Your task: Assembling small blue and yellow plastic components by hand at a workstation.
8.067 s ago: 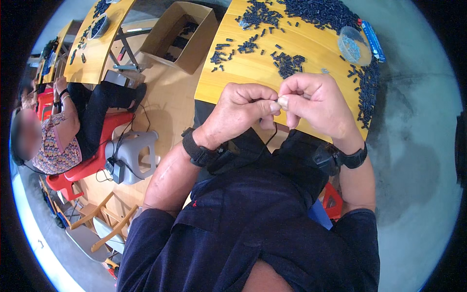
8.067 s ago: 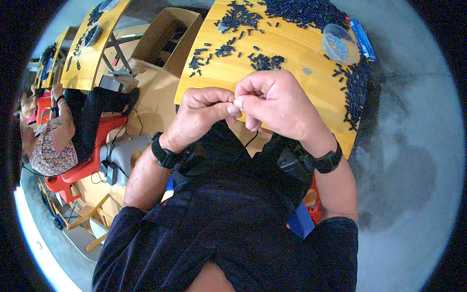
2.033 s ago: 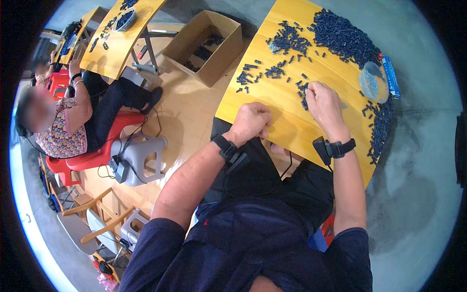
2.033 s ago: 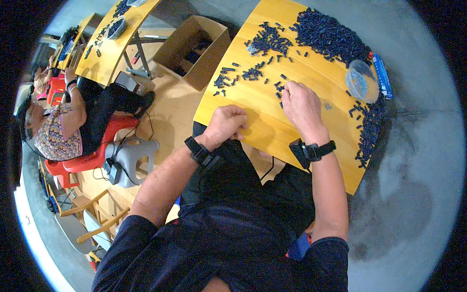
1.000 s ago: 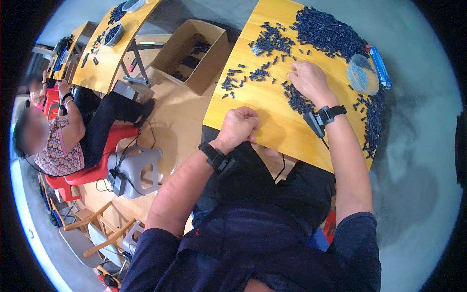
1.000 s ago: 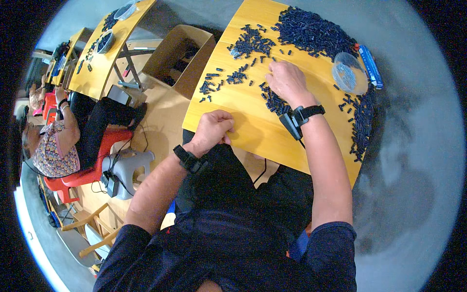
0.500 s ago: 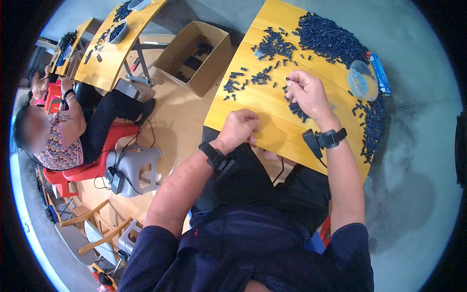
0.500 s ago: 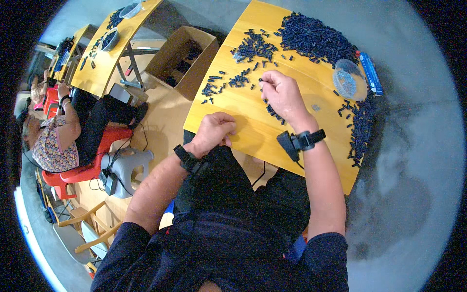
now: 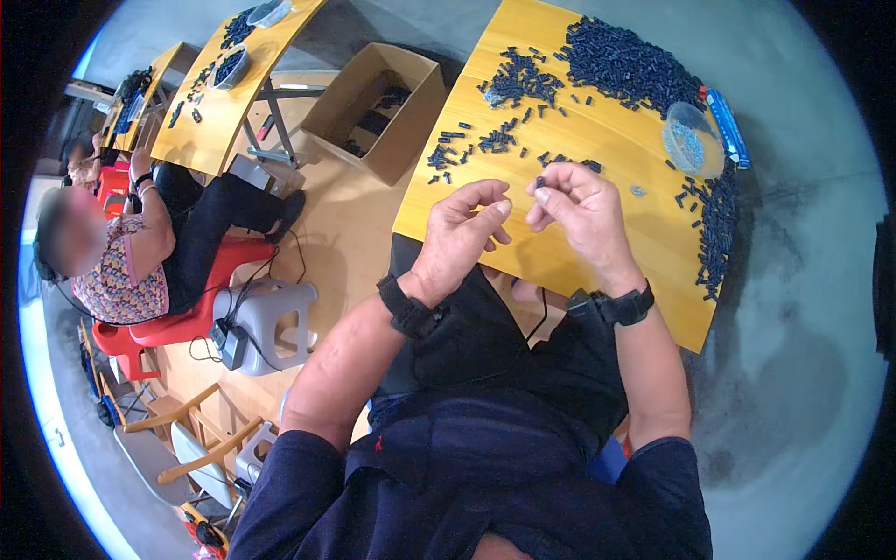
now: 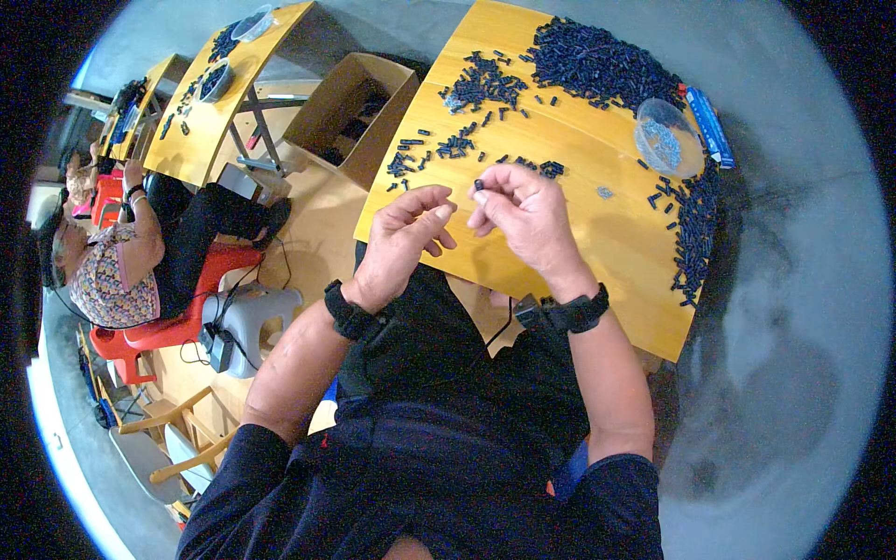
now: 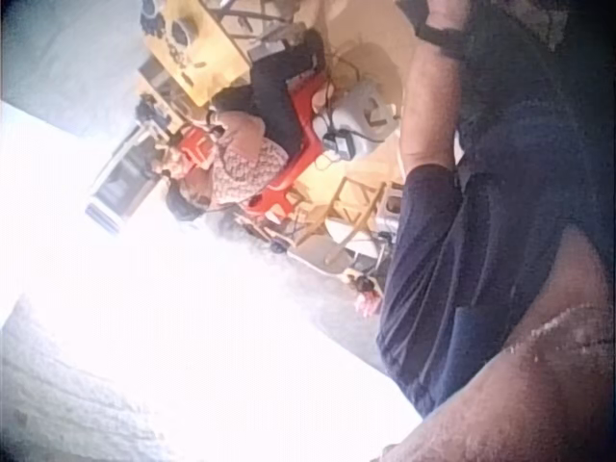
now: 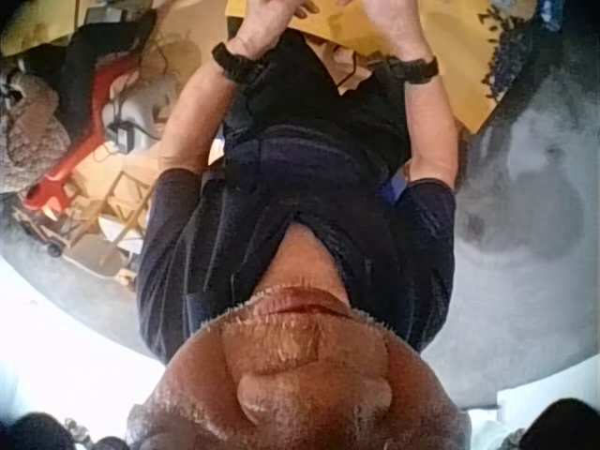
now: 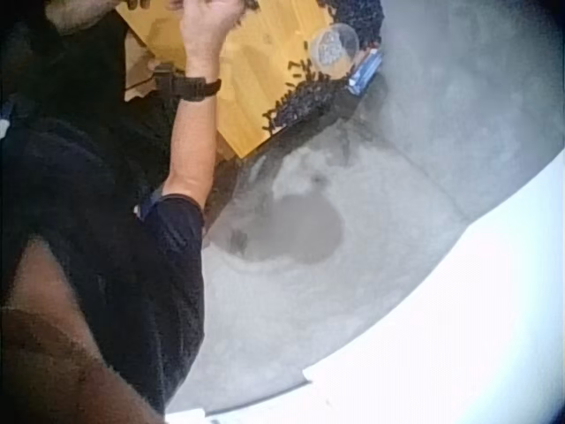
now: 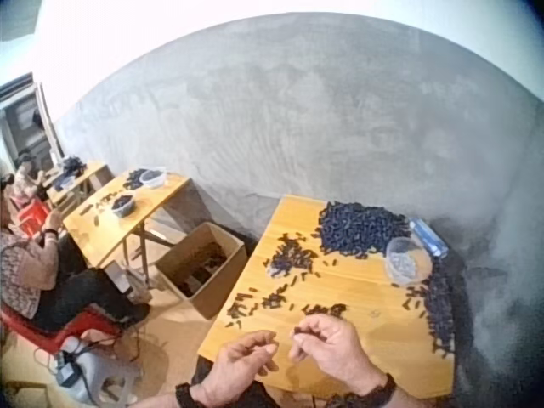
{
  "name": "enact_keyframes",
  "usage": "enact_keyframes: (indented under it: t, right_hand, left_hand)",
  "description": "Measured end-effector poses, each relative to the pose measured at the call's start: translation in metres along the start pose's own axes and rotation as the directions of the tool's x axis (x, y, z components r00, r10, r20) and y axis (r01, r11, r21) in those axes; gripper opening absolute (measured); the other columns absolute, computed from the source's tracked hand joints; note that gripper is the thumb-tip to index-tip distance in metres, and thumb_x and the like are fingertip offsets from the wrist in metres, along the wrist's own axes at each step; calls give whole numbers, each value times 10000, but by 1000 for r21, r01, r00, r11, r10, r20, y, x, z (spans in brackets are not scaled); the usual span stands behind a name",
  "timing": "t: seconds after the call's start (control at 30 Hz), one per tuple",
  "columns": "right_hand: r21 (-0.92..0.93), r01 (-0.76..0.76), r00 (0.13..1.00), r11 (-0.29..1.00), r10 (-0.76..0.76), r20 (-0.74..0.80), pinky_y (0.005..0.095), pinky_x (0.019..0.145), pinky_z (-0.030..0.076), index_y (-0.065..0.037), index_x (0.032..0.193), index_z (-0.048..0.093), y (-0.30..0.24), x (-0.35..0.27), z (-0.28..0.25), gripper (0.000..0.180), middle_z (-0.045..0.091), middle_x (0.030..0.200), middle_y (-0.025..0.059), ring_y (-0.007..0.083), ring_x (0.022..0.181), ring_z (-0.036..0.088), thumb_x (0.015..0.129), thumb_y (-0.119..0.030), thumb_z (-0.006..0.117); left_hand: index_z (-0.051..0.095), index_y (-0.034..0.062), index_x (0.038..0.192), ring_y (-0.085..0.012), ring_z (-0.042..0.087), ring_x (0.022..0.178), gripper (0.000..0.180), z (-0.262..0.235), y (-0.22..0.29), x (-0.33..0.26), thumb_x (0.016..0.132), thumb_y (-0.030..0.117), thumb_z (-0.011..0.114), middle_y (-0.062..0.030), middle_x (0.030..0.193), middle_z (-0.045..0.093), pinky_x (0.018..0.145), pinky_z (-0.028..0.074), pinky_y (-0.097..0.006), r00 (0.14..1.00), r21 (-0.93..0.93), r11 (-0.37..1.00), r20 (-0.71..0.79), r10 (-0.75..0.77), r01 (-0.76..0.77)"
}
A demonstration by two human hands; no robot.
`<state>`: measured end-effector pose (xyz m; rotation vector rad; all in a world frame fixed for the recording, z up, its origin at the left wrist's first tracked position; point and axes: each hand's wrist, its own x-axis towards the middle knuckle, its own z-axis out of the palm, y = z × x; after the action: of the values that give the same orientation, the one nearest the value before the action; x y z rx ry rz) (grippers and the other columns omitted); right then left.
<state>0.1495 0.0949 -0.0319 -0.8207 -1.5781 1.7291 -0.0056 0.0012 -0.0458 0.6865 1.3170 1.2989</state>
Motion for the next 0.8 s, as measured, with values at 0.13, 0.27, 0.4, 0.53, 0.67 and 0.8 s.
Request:
enact_keyframes:
  t: [0.13, 0.27, 0.4, 0.53, 0.67, 0.8]
  right_hand:
    - [-28, -50, 999, 998, 50, -22, 224, 562, 533, 34, 956, 592, 9, -16, 20, 80, 633, 763, 54, 97, 651, 638, 901, -2, 548]
    - [-38, -93, 993, 995, 91, -69, 228, 579, 538, 48, 944, 602, 18, -31, 32, 90, 639, 791, 58, 101, 662, 643, 904, 6, 533]
    - [-167, -75, 992, 983, 57, -109, 252, 567, 519, 47, 977, 584, 23, -37, 37, 102, 637, 764, 82, 110, 629, 618, 891, 30, 533]
    - [-245, 21, 994, 969, -46, -96, 262, 549, 501, 37, 971, 571, 32, -36, 36, 104, 631, 721, 98, 110, 605, 599, 875, 53, 534]
    - [-209, 28, 987, 978, -60, -149, 278, 535, 491, 27, 962, 562, 34, -37, 40, 103, 627, 687, 105, 113, 588, 595, 865, 55, 539]
    - [-241, -12, 997, 970, -7, -77, 287, 537, 491, 23, 965, 562, 35, -39, 36, 106, 631, 684, 115, 123, 569, 591, 861, 38, 548]
  left_hand:
    - [621, 3, 1098, -93, 600, 648, 238, 7, 3, -6, 907, 145, 603, -46, 872, 659, 563, 460, -217, 1000, -38, 999, 6, 21, -20]
    - [665, 3, 1018, -83, 578, 607, 197, 9, 3, -14, 910, 152, 597, -38, 782, 658, 562, 456, -209, 983, -73, 982, -52, -178, 174]
    - [675, 7, 990, -82, 572, 590, 195, 12, -1, -16, 917, 163, 584, -38, 745, 655, 551, 451, -205, 978, -70, 976, -22, -207, 205]
    - [678, 0, 982, -75, 567, 583, 214, 17, -5, -16, 918, 181, 585, -36, 730, 648, 534, 445, -201, 985, -29, 986, -50, -167, 166]
    - [678, -6, 1000, -69, 568, 582, 234, 16, -5, -17, 915, 194, 593, -34, 743, 651, 527, 442, -194, 992, 46, 991, -44, -120, 122]
    - [677, -8, 1012, -81, 586, 618, 234, 8, -7, -14, 904, 185, 602, -39, 778, 663, 552, 451, -205, 983, 52, 981, -2, -186, 186]
